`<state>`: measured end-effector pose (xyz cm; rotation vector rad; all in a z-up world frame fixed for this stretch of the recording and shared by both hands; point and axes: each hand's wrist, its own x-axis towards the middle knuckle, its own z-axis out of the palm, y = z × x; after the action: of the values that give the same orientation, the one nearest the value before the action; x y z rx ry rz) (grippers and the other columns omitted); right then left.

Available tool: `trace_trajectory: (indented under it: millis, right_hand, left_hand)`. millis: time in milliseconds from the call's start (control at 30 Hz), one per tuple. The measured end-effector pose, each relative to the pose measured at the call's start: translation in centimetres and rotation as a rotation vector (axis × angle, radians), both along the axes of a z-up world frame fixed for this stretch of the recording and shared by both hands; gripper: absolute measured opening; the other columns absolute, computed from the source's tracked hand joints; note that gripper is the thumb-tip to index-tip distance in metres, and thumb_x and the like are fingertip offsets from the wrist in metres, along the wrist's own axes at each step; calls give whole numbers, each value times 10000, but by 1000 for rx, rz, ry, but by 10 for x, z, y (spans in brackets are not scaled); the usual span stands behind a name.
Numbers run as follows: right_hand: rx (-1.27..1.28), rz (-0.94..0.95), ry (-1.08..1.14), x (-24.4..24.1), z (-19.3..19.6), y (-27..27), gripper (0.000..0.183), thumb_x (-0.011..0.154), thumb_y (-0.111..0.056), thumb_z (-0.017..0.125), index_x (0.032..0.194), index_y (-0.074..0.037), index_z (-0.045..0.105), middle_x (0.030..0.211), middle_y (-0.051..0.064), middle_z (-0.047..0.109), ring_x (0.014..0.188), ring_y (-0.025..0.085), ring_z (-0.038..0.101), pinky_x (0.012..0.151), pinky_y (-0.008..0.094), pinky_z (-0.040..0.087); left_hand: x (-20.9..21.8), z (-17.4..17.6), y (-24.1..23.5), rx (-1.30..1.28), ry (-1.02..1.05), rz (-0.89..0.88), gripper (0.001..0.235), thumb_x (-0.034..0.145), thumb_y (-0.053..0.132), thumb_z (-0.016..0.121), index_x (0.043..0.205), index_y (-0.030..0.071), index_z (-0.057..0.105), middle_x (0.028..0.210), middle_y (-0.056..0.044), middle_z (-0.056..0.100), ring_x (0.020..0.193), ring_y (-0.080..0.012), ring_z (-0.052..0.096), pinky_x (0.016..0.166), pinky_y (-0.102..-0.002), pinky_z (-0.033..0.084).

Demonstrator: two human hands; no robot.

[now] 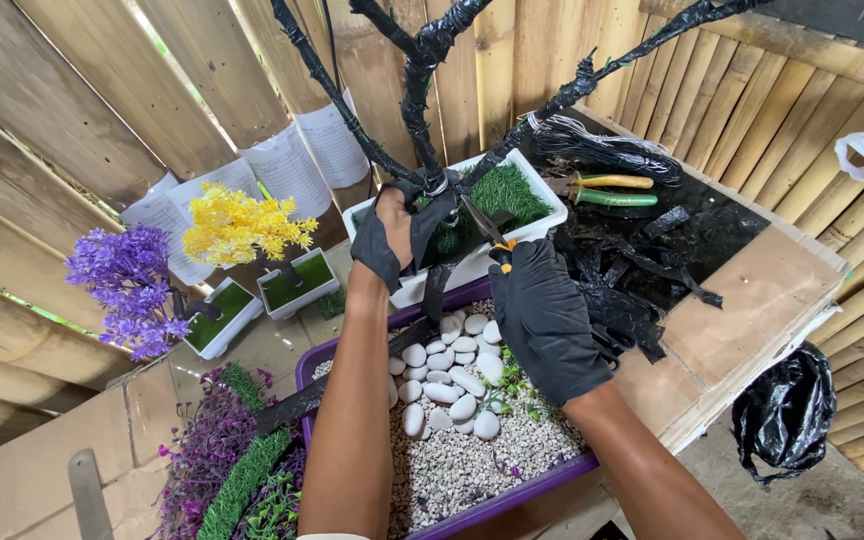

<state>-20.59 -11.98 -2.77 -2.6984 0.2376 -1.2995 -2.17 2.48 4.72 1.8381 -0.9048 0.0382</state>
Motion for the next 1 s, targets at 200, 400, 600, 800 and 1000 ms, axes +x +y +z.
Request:
trace_trajectory:
  millis: [200, 400, 600, 800, 1000]
  right_hand:
    - [-252, -59, 9, 2, -5, -10, 580, 1031, -341, 638, 1382, 115, 564, 1291, 333, 653, 1179, 523, 645, 1039, 607, 530]
    - [-607, -13, 196, -11, -19, -26, 604, 1007, -260, 608, 1551, -71, 426, 1458, 383, 490, 1322, 589, 511, 1119, 656, 459]
    - [-472, 33, 49, 0, -29, -27, 568, 1026, -255, 644, 1513, -20, 470, 1400, 373, 555, 1246, 550, 600, 1081, 595, 527]
    - [-664, -13, 139, -6, -18, -25, 522, 1011, -120, 577, 1498, 26, 457, 1390, 390, 535, 1261, 559, 569, 1119, 589, 486]
    - [-701, 10, 144, 1, -16, -27, 524, 1010, -86, 607, 1489, 54, 448, 1381, 348, 568, 1219, 512, 609, 1115, 548, 512]
  left_hand:
    - [11, -12, 0, 29, 13, 84, 567, 931, 537, 690, 1272, 85, 728, 1203, -88, 773, 1145, -224, 678, 941, -412, 558]
    - [14, -23, -12, -13, -5, -5, 526, 948, 516, 683, 1256, 94, 744, 1237, -76, 773, 1173, -241, 693, 1022, -411, 549]
    - [-3, 3, 2, 2, 46, 24, 528, 956, 497, 663, 1271, 80, 732, 1224, -75, 771, 1161, -215, 683, 1017, -393, 557]
    - [10, -13, 2, 99, 43, 128, 562, 934, 549, 658, 1240, 85, 735, 1167, -76, 766, 1139, -193, 645, 928, -410, 551]
    - [25, -31, 1, 122, 39, 168, 465, 969, 487, 650, 1167, 74, 733, 1006, -44, 712, 978, -123, 569, 822, -378, 533]
